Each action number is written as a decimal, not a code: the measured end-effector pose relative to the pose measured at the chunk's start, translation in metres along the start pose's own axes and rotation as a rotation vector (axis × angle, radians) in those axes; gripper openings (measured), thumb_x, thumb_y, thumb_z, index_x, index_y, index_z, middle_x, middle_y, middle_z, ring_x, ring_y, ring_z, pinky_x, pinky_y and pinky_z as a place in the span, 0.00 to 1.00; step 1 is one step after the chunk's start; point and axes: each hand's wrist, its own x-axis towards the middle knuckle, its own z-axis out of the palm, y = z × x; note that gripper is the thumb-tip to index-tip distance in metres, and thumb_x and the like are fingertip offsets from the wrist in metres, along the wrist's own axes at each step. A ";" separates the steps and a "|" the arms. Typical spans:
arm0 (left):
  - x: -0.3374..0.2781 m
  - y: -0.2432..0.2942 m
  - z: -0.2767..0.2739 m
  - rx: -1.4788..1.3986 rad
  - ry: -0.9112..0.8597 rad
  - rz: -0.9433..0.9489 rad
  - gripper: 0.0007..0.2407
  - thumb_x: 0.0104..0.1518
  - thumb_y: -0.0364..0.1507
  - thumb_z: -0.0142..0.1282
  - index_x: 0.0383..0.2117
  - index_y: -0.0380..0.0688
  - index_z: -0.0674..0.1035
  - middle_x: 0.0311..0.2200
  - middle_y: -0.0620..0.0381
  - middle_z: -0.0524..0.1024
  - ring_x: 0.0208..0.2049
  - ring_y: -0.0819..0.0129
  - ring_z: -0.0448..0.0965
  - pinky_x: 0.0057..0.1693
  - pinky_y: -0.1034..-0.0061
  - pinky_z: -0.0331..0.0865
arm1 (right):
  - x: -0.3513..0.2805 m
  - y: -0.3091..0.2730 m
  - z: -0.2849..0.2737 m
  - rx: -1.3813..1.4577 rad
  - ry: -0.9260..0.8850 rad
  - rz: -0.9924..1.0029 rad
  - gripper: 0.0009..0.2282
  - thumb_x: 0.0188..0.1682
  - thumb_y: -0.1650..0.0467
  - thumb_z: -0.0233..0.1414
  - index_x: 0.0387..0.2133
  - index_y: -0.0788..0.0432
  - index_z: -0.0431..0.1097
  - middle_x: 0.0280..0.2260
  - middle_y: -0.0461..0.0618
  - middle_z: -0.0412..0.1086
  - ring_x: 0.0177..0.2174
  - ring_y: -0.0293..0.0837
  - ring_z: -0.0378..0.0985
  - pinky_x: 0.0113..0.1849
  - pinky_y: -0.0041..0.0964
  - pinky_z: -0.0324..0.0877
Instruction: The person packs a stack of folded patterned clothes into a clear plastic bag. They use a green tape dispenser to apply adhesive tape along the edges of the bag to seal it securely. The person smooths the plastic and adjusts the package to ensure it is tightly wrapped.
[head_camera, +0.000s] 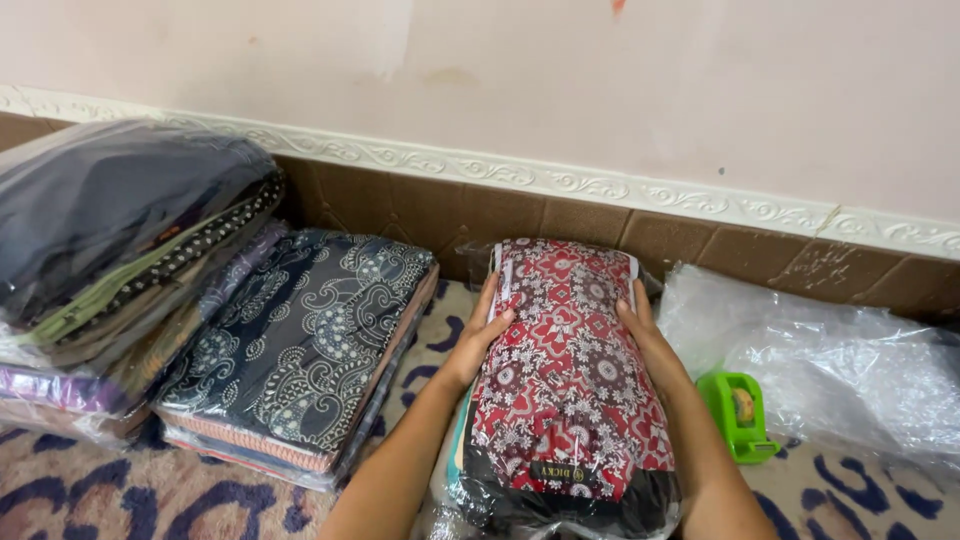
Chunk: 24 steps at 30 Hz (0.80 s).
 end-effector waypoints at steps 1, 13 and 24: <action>0.000 -0.003 0.000 -0.002 0.005 -0.017 0.42 0.51 0.56 0.43 0.73 0.61 0.42 0.76 0.56 0.32 0.75 0.55 0.31 0.72 0.45 0.32 | 0.001 0.002 0.001 0.000 -0.009 0.015 0.44 0.42 0.47 0.39 0.72 0.39 0.27 0.74 0.37 0.26 0.71 0.43 0.34 0.67 0.48 0.39; -0.001 -0.007 0.003 0.003 0.143 -0.141 0.39 0.49 0.59 0.38 0.71 0.68 0.50 0.75 0.55 0.45 0.75 0.51 0.41 0.72 0.42 0.33 | -0.016 -0.004 0.004 0.218 0.039 0.073 0.39 0.43 0.51 0.44 0.72 0.30 0.34 0.74 0.46 0.34 0.68 0.51 0.52 0.61 0.50 0.59; 0.012 -0.074 -0.005 -0.057 0.416 0.078 0.25 0.56 0.43 0.57 0.59 0.45 0.75 0.60 0.48 0.74 0.63 0.61 0.72 0.67 0.66 0.66 | -0.050 -0.023 0.010 -0.082 0.093 0.168 0.39 0.43 0.44 0.33 0.71 0.31 0.33 0.73 0.46 0.36 0.68 0.55 0.42 0.67 0.56 0.41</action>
